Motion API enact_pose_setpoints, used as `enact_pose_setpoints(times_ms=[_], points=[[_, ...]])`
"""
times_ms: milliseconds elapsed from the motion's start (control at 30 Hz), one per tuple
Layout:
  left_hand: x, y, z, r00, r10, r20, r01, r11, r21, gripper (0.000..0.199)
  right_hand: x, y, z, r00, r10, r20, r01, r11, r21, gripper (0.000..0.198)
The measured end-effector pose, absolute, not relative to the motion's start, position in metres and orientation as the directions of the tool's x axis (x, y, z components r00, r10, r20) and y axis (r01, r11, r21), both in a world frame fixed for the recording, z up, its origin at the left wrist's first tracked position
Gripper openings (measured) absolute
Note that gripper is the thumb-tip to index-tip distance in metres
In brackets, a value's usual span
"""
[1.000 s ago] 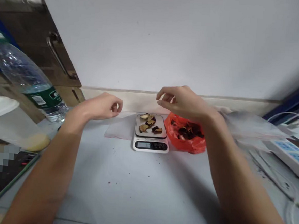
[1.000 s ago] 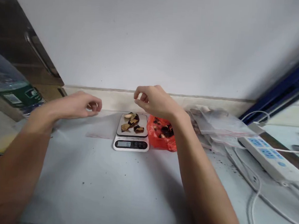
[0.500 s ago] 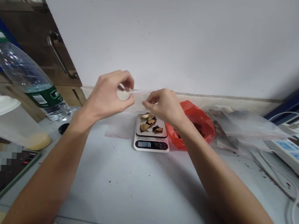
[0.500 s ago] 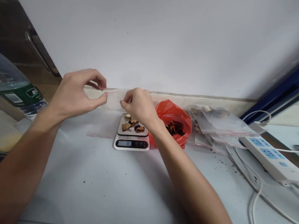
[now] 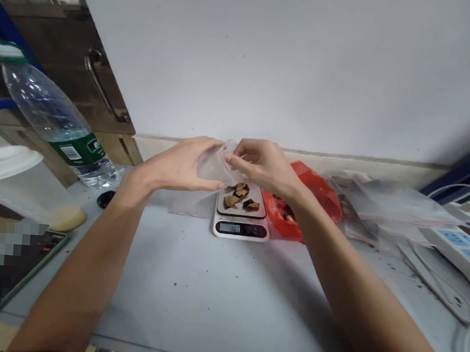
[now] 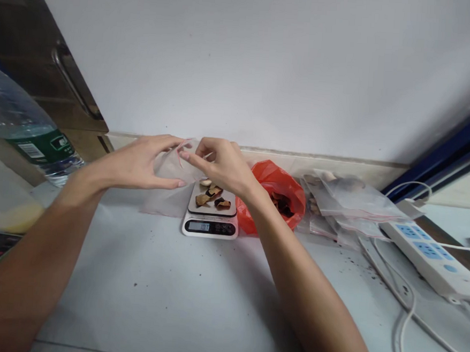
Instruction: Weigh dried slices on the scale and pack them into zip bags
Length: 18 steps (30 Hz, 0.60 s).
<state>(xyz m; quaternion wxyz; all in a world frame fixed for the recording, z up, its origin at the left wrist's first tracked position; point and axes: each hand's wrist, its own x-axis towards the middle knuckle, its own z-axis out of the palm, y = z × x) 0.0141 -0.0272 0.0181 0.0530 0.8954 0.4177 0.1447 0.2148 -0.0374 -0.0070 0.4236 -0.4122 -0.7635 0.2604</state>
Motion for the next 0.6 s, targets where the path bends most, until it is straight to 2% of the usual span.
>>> enact_pose_setpoints(times_ms=[133,200,267,333,400,467,600], points=[[0.01,-0.024,0.02,0.599,0.783,0.165,0.753,-0.621,0.218,0.087,0.215,-0.028,-0.01,-0.262,0.894,0.363,0.441,0.445,-0.78,0.03],[0.008,-0.021,0.02,0.592,0.795,0.134,0.764,-0.606,0.22,0.08,0.215,-0.022,-0.011,-0.178,0.908,0.379,0.553,0.411,-0.725,0.03],[0.004,-0.019,0.02,0.559,0.827,0.063,0.804,-0.559,0.2,0.077,0.215,-0.015,-0.015,-0.131,0.913,0.386,0.698,0.362,-0.618,0.023],[0.0,-0.016,0.018,0.506,0.862,-0.039,0.854,-0.494,0.164,0.078,0.215,-0.008,-0.021,-0.181,0.938,0.295,0.808,0.312,-0.499,0.016],[-0.005,-0.013,0.016,0.465,0.876,-0.128,0.883,-0.447,0.143,0.081,0.213,-0.002,-0.03,-0.252,0.958,0.14,0.862,0.288,-0.418,0.027],[-0.008,-0.012,0.015,0.455,0.87,-0.189,0.889,-0.432,0.15,0.077,0.211,0.002,-0.037,-0.303,0.953,0.01,0.882,0.284,-0.376,0.035],[-0.008,-0.01,0.012,0.465,0.858,-0.217,0.884,-0.44,0.156,0.07,0.21,0.007,-0.047,-0.339,0.935,-0.105,0.896,0.286,-0.34,0.027]])
